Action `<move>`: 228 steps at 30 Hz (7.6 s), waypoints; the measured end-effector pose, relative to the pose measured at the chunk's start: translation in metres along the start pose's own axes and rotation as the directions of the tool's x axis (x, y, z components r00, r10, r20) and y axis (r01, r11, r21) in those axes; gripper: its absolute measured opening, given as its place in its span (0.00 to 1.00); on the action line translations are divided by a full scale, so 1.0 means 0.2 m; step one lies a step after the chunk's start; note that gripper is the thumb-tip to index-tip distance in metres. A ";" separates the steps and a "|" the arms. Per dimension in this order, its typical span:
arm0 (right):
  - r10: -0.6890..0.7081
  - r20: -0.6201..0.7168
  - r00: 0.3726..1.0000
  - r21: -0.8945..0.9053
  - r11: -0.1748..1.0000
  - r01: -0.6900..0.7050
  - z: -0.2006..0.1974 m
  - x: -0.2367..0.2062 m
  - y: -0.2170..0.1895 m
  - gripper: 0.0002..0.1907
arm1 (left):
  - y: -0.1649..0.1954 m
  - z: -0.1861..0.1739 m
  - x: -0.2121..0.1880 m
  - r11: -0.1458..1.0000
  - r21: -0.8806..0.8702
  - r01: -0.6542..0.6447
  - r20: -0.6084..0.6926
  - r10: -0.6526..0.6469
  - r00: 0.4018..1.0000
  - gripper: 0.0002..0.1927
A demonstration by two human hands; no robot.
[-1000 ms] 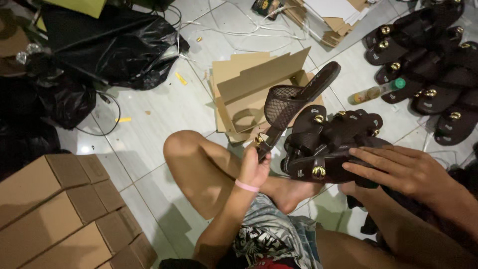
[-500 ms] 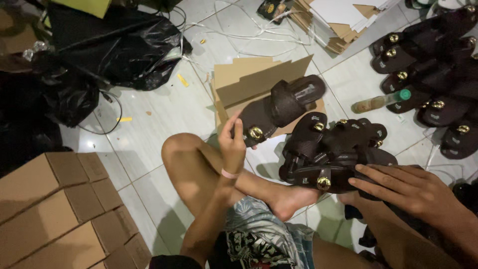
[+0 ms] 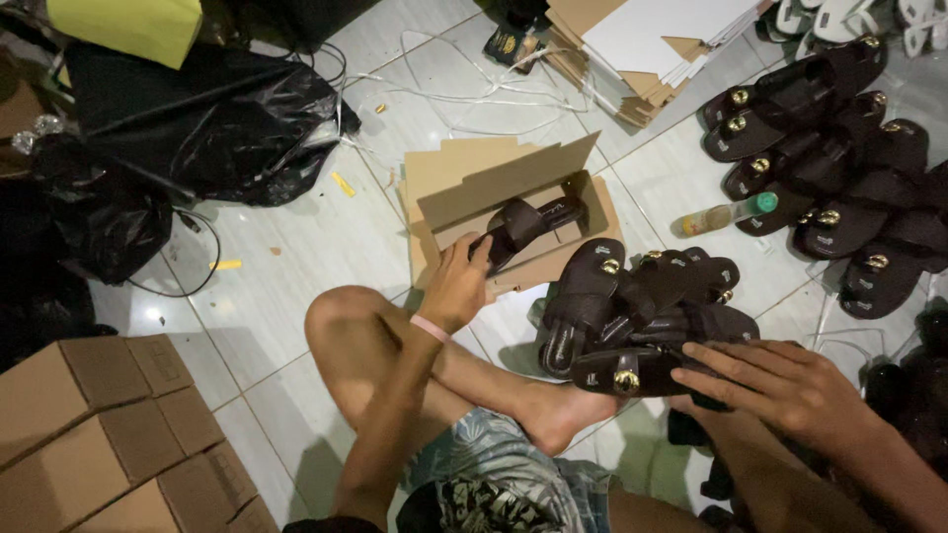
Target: The person sits on the floor and wipes brown sandals with a black cloth. They place each sandal into a cardboard box, close the box, and move it aside. The person repeats this process for multiple sandals.
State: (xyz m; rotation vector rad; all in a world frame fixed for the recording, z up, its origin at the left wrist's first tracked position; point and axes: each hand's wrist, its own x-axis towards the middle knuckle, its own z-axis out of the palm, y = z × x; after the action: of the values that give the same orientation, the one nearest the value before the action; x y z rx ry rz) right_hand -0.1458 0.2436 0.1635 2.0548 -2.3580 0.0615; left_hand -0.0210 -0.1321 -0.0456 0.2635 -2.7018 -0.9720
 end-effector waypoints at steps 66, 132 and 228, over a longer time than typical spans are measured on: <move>0.771 0.117 0.626 0.707 -0.508 0.492 0.72 0.58 -0.01 0.34 | 0.54 -0.24 -0.25 0.826 -0.468 -0.315 -0.283 0.198 0.938 0.30; 0.627 -0.017 0.779 0.774 0.501 -0.387 1.03 0.83 0.44 0.14 | -0.06 -0.02 -0.06 0.991 0.136 -0.009 -0.343 0.056 0.938 0.18; 0.042 -0.028 0.999 0.248 0.968 -0.034 1.01 0.91 0.38 0.30 | -0.18 -0.06 0.10 0.934 0.261 -0.244 -0.177 0.295 0.939 0.18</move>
State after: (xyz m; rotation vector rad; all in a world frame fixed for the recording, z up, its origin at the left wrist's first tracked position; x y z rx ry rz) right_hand -0.2425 0.0654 -0.0340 2.0883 -2.4810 0.4070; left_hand -0.0345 -0.1720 -0.0573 0.0312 -2.5634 -0.5119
